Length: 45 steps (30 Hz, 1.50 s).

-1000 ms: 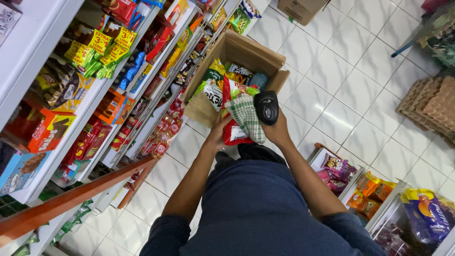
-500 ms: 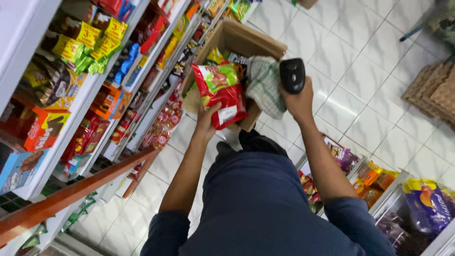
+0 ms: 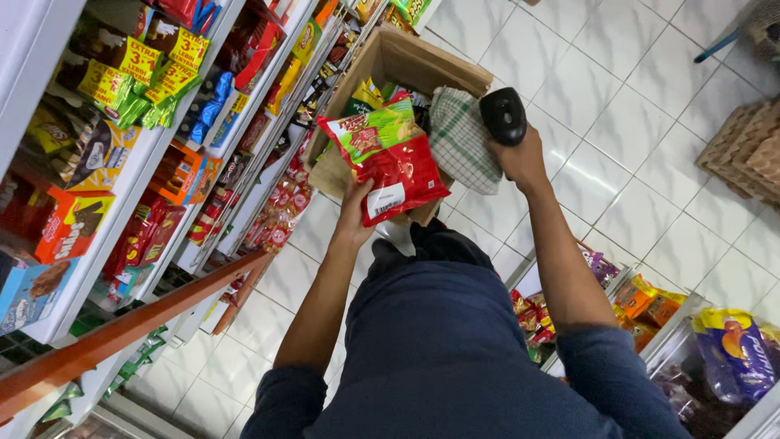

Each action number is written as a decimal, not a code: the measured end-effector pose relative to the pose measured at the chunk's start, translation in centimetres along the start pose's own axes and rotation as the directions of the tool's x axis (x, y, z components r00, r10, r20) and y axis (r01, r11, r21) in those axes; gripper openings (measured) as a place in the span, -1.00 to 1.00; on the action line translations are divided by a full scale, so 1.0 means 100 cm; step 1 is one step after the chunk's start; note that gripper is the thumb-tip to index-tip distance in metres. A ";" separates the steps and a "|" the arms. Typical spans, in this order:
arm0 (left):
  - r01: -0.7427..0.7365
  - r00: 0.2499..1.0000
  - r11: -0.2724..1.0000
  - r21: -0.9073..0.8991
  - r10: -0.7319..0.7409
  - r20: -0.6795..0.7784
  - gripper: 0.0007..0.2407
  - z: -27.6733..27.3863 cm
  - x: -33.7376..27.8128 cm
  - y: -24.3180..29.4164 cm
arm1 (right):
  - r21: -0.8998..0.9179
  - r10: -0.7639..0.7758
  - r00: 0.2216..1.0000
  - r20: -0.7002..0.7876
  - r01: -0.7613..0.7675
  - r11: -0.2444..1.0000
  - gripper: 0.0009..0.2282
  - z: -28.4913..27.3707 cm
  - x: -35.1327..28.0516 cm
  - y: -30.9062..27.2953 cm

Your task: The person scans barcodes on snack bags using a handheld scanner, handling items one at a time and placing some into a cardboard box.

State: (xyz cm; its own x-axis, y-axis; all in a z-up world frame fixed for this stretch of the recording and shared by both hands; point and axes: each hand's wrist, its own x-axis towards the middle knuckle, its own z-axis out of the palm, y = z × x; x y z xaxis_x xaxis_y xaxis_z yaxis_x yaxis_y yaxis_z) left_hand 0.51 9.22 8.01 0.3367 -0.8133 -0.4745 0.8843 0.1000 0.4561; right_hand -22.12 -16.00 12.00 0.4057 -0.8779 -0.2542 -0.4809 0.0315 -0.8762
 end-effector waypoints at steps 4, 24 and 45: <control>0.056 0.997 0.981 -0.185 -0.046 0.058 -0.49 -0.006 0.007 -0.009 | -0.240 -0.093 0.996 -0.004 0.090 0.967 -0.65 0.020 -0.001 0.051; -0.216 0.975 0.976 0.009 0.216 -0.059 -0.39 0.028 0.019 0.019 | 0.090 -0.084 0.926 0.369 0.055 0.994 -0.83 0.041 -0.099 -0.073; -0.680 0.579 0.366 0.635 0.799 0.160 -0.36 0.067 -0.127 0.095 | 0.356 -0.558 0.812 0.172 0.477 0.804 -0.68 0.161 -0.169 -0.210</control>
State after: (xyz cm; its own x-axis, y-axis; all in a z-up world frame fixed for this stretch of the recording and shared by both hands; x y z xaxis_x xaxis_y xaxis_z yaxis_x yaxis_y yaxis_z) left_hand 2.42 16.65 23.44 0.8498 -0.4833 0.2103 -0.1112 0.2255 0.9679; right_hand -6.35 5.89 28.04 0.7312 -0.6482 0.2124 0.0835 -0.2239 -0.9710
